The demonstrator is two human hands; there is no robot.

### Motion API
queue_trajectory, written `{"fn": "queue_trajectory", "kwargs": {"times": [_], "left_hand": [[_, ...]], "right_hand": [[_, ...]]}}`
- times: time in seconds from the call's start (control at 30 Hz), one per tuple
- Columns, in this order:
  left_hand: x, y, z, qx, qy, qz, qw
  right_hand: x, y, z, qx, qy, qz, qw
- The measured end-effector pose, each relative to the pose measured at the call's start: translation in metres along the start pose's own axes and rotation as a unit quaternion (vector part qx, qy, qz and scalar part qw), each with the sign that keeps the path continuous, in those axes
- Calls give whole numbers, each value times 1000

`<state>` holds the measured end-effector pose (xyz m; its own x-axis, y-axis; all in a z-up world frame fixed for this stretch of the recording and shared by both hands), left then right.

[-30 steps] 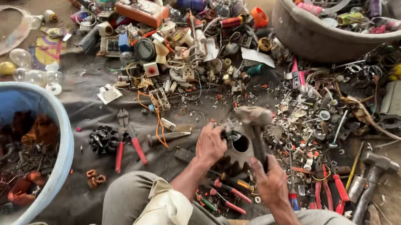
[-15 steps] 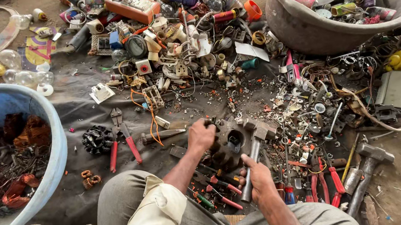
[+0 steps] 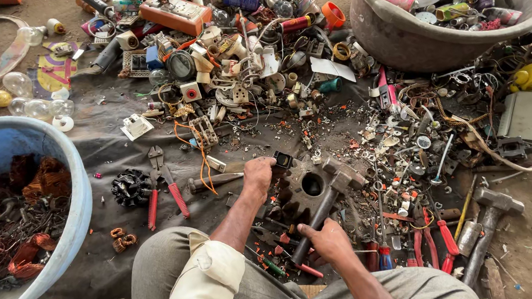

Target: The person cleans a gear with a cloth and then dismantles various scrap electronic and mechanical parts on the ground using a hammer, pliers, and a screwdriver.

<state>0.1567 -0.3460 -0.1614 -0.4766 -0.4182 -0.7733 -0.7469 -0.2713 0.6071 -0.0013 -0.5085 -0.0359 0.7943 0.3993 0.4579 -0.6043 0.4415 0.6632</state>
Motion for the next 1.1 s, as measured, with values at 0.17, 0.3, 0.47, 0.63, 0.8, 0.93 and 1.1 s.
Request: {"fn": "queue_trajectory", "kwargs": {"times": [0.17,0.3,0.47,0.63,0.8,0.93,1.1], "left_hand": [[-15,14,-2,5,23,49,999],[-49,47,-8,56,-278,-145,948],[-65,99,-19,367,-367,-167,838],[-76,103,-22,123,-489,-361,784],[-69,123,-51,162,-673,-361,625],[-41,111,-73,167,-736,-325,570],[-21,86,-82,162,-742,-363,539]], "right_hand": [[36,33,20,-33,213,48,975],[43,35,32,-99,277,55,954],[33,13,49,-52,-179,202,961],[41,2,99,-118,-240,156,951],[46,10,124,-92,-555,84,823],[44,4,91,-39,-470,119,874],[36,-12,91,-31,-499,165,850]]}}
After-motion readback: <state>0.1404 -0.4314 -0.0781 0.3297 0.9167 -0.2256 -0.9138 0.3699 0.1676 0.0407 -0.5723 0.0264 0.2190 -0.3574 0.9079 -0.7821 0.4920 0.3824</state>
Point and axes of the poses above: each hand's wrist, its own y-axis away from the middle knuckle, its own z-axis out of the back of the hand, x = y × z, the point moved 1 cm from there along -y, towards the middle knuckle, and after that the axes turned 13 degrees about -x, right-handed, at the moved point
